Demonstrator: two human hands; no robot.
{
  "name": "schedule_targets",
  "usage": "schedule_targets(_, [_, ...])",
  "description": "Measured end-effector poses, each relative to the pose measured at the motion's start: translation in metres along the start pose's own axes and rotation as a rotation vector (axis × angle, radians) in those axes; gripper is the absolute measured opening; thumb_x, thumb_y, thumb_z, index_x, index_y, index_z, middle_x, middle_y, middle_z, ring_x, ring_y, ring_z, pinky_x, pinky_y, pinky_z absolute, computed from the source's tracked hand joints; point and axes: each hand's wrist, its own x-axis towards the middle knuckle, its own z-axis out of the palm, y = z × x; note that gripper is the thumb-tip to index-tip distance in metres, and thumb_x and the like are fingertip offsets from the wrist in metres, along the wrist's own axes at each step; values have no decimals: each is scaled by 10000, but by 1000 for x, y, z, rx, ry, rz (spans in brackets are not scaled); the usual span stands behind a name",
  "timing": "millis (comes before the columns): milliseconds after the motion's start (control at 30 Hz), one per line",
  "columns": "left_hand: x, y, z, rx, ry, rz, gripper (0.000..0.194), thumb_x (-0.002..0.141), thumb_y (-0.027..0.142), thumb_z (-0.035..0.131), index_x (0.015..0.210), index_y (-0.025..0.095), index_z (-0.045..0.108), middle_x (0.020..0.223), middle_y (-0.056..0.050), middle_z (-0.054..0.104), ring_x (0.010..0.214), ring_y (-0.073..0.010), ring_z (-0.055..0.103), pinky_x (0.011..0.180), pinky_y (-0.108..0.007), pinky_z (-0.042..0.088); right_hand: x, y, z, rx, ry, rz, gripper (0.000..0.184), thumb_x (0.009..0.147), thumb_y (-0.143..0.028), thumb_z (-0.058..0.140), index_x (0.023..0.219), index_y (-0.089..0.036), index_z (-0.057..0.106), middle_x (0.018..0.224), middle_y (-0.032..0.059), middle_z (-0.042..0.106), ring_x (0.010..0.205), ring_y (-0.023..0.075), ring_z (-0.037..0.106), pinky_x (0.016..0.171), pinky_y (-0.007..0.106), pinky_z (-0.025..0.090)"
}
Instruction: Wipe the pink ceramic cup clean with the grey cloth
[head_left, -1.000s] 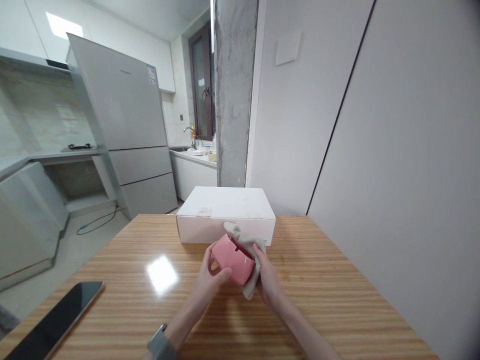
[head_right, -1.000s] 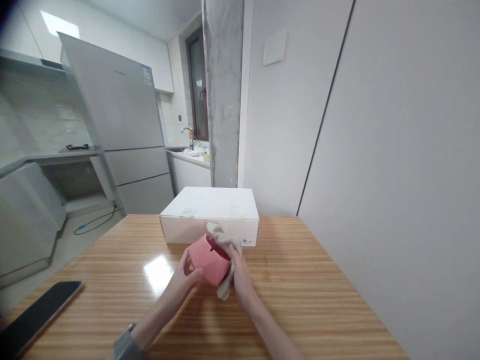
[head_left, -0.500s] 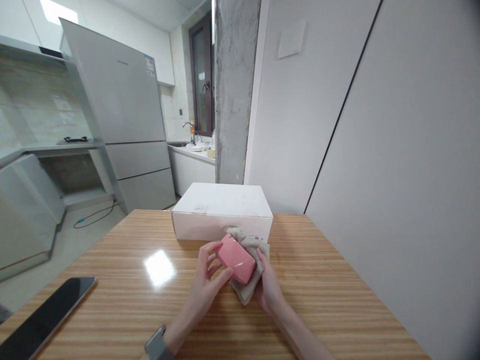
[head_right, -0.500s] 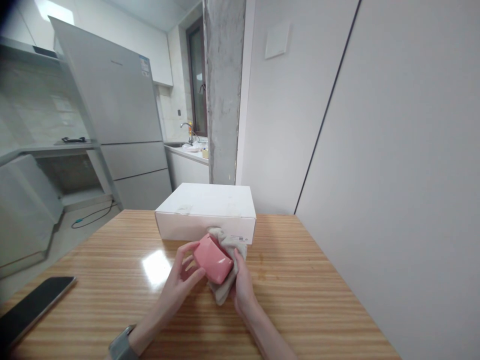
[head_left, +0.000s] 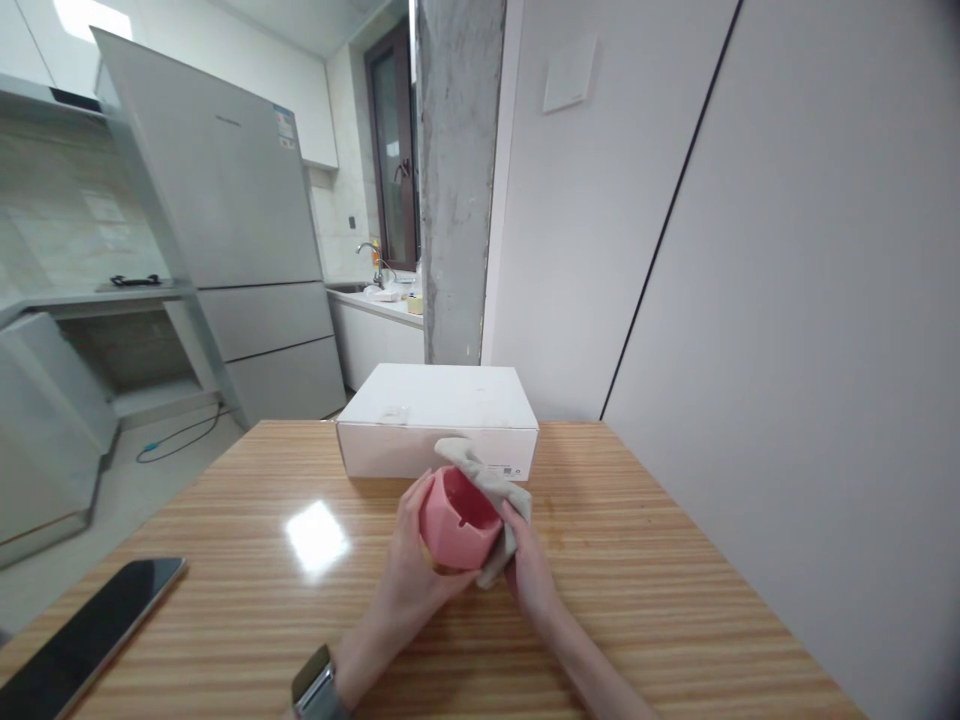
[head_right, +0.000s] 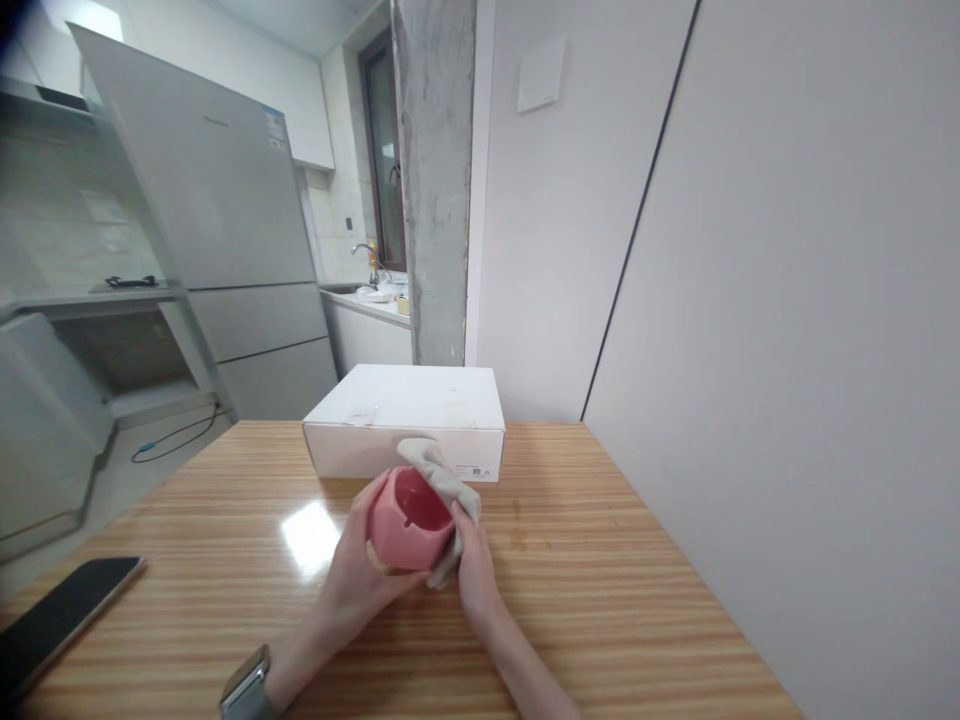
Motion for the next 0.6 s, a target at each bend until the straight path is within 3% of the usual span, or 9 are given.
schedule_targets(100, [-2,-6,-1,83,68,68,977,557,214,812,1386,248,295,1421,-114,344,1327,-324,313,1117,-473,231,-6,13,2,18,41,54,343,794,-456,589,1074,-269,653,1158,17,652,1215,227,501,1028,418,394])
schedule_targets(167, [-3,-6,-3,86,-7,66,974,620,226,781,1425,256,232,1453,-109,289,1350,-315,269,1127,-469,211,-6,15,3,31,73,74,336,783,-454,594,1054,-266,659,1149,16,656,1198,228,513,1016,413,407])
schedule_targets(267, [-6,-2,-4,49,-156,48,692,798,245,630,1409,279,308,1450,-87,294,1348,-282,280,1122,-442,228,1,8,1,78,151,97,309,775,-449,588,1002,-257,669,1094,-2,681,1157,220,544,1010,389,405])
schedule_targets(333, [-7,0,-3,8,-144,16,602,830,251,593,1383,291,361,1401,-84,351,1297,-271,362,1090,-427,287,6,0,-2,125,171,99,311,776,-453,573,982,-241,670,1044,-10,699,1117,219,573,1002,384,405])
schedule_targets(467, [-8,-1,2,-127,-89,-137,993,584,245,818,1417,286,280,1368,-96,401,1246,-309,419,1052,-440,330,13,-10,-6,138,142,70,317,765,-448,579,960,-219,679,989,0,717,1043,226,614,978,383,414])
schedule_targets(600, [-6,2,2,-273,-107,-276,1036,466,188,858,1371,261,361,1326,-95,484,1239,-329,436,1068,-438,307,11,-11,-6,101,61,23,325,769,-456,586,968,-219,687,983,14,717,1058,231,605,986,400,403])
